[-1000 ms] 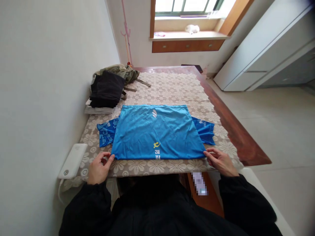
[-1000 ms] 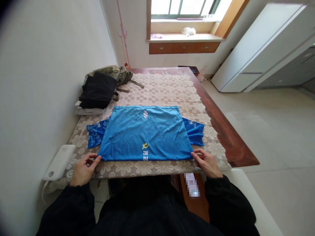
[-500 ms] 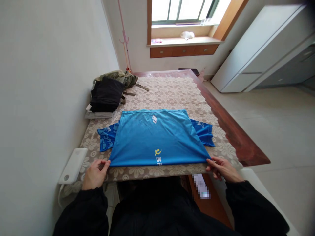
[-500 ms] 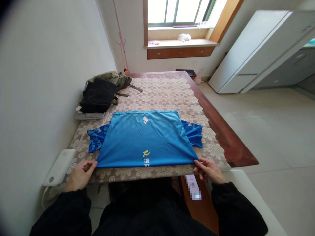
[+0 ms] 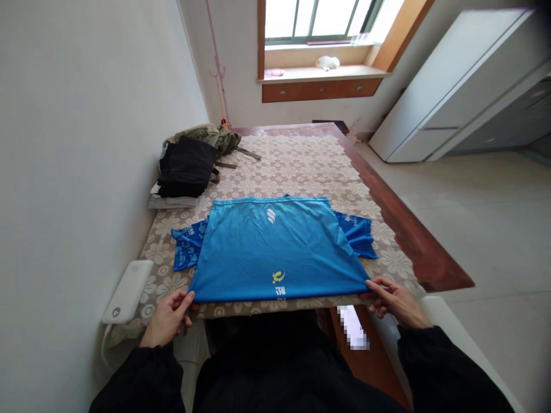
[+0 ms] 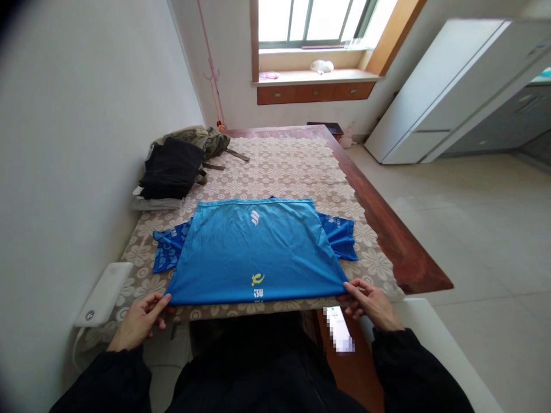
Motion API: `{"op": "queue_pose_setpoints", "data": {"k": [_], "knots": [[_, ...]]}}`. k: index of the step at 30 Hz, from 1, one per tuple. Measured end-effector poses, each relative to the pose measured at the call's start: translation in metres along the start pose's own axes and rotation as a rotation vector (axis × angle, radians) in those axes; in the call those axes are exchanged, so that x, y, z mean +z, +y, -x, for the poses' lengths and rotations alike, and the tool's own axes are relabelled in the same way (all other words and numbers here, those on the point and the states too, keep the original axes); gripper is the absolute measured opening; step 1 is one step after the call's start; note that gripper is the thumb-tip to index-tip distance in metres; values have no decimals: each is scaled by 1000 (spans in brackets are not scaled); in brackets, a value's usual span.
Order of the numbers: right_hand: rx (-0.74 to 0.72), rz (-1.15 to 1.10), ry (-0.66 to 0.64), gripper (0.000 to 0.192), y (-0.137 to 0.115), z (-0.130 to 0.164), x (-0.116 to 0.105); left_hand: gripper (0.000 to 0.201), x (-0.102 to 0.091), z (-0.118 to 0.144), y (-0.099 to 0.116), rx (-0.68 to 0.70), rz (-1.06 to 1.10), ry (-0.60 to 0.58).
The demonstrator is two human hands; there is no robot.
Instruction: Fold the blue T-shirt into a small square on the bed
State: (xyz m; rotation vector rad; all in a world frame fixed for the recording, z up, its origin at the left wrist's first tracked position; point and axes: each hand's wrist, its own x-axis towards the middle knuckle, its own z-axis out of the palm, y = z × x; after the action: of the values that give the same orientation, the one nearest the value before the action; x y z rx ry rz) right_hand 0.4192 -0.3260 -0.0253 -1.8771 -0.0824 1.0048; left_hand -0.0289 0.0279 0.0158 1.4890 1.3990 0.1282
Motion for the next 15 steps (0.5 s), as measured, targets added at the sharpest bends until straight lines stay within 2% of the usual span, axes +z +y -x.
{"op": "queue_pose_setpoints", "data": {"k": [6,11,15], "knots": [[-69,-58,47,56,11,11,1,54,2,12,-9,26,98,109],[-142,125,57,59,-1,7,0,59,1,16,-10,14,22,146],[-194,439,281,55,-29,-16,-13,56,-12,-3,-1,-39,-129,227]]}}
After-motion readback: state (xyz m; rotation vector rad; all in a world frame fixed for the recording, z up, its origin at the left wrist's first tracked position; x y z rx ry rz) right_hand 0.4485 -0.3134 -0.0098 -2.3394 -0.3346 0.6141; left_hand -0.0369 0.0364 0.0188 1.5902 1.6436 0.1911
